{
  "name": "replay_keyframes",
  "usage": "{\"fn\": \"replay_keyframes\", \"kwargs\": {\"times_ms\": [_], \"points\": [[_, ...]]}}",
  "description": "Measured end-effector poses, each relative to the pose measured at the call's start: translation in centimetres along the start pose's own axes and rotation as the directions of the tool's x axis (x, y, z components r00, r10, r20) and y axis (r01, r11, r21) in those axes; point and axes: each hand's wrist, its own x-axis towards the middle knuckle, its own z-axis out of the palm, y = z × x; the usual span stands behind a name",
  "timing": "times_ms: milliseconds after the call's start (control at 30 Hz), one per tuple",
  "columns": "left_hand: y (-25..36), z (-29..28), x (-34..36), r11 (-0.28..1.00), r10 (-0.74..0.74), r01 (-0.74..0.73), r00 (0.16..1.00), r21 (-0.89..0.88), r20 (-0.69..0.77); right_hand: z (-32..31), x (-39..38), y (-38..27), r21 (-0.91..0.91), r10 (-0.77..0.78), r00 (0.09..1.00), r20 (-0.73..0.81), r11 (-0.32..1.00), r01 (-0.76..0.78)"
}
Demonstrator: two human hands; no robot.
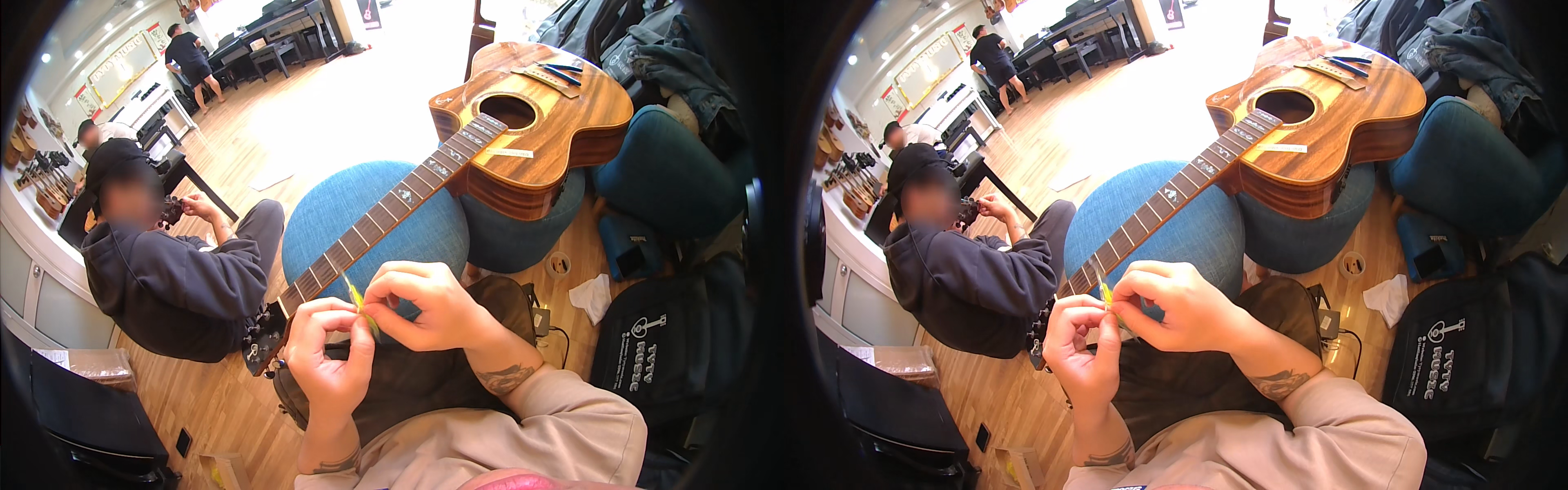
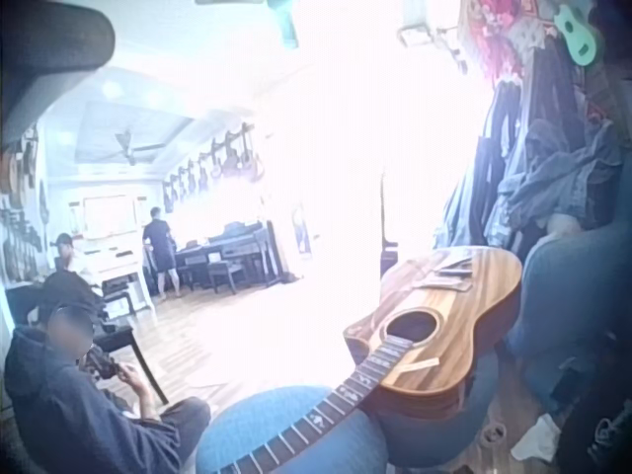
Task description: The person is sitting on the floor in a music store, replacing a string on an acoustic guitar. They thread a new string through the bridge, pull it taut, and secure it at the tuning peg on the headstock.
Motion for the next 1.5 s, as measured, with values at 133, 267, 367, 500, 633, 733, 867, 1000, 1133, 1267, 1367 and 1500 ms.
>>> {"fn": "replay_keyframes", "kwargs": {"times_ms": [133,267,367,500,633,733,867,1000,1133,1267,1367,1500], "points": [[-0.1,0.2,0.3,0.986,0.048,-0.036,0.997,0.161,-0.066,1.6,-0.2,0.4,-0.095,-0.106,0.992,-0.067,0.990,0.099],[-0.2,-0.3,0.6,0.955,0.136,-0.116,0.989,0.273,-0.055,2.2,0.0,0.5,-0.258,-0.188,0.982,-0.028,0.950,0.175],[0.0,0.0,0.6,0.947,0.106,-0.084,0.993,0.310,-0.058,2.2,0.0,0.6,-0.279,-0.148,0.989,0.003,0.950,0.143],[-0.5,0.3,0.2,0.948,0.110,-0.103,0.994,0.299,-0.005,1.6,-0.4,1.1,-0.271,-0.029,0.998,0.057,0.962,0.043],[-0.6,-0.3,0.6,0.964,0.049,-0.069,0.995,0.257,0.081,1.3,-0.1,1.7,-0.261,-0.021,0.996,0.082,0.964,0.042],[-1.5,-0.6,0.6,0.973,0.019,-0.039,0.996,0.227,0.090,1.4,0.2,1.3,-0.269,-0.060,0.992,0.113,0.959,0.088],[-1.7,-1.4,0.9,0.963,0.051,-0.095,0.983,0.252,0.176,1.4,0.0,2.0,-0.373,-0.083,0.987,0.141,0.919,0.130],[-2.1,-3.3,1.8,0.935,0.012,-0.064,0.989,0.349,0.149,1.5,-0.2,2.3,-0.323,-0.039,0.996,0.085,0.944,0.064],[-2.4,-2.5,1.7,0.970,0.058,-0.077,0.994,0.232,0.089,1.1,0.2,1.6,-0.127,0.100,0.993,0.057,0.988,-0.092],[-3.2,-0.8,1.7,0.997,-0.073,0.073,0.997,0.000,-0.002,1.4,0.4,2.7,-0.017,0.123,0.992,-0.032,0.992,-0.123],[-3.6,-1.4,1.5,0.992,-0.128,0.127,0.991,0.013,0.040,1.5,0.4,3.2,0.042,0.148,0.988,-0.046,0.988,-0.146],[-3.5,-1.9,1.0,0.978,-0.183,0.187,0.982,-0.096,0.045,0.9,0.2,3.4,-0.035,0.136,0.989,-0.053,0.990,-0.138]]}}
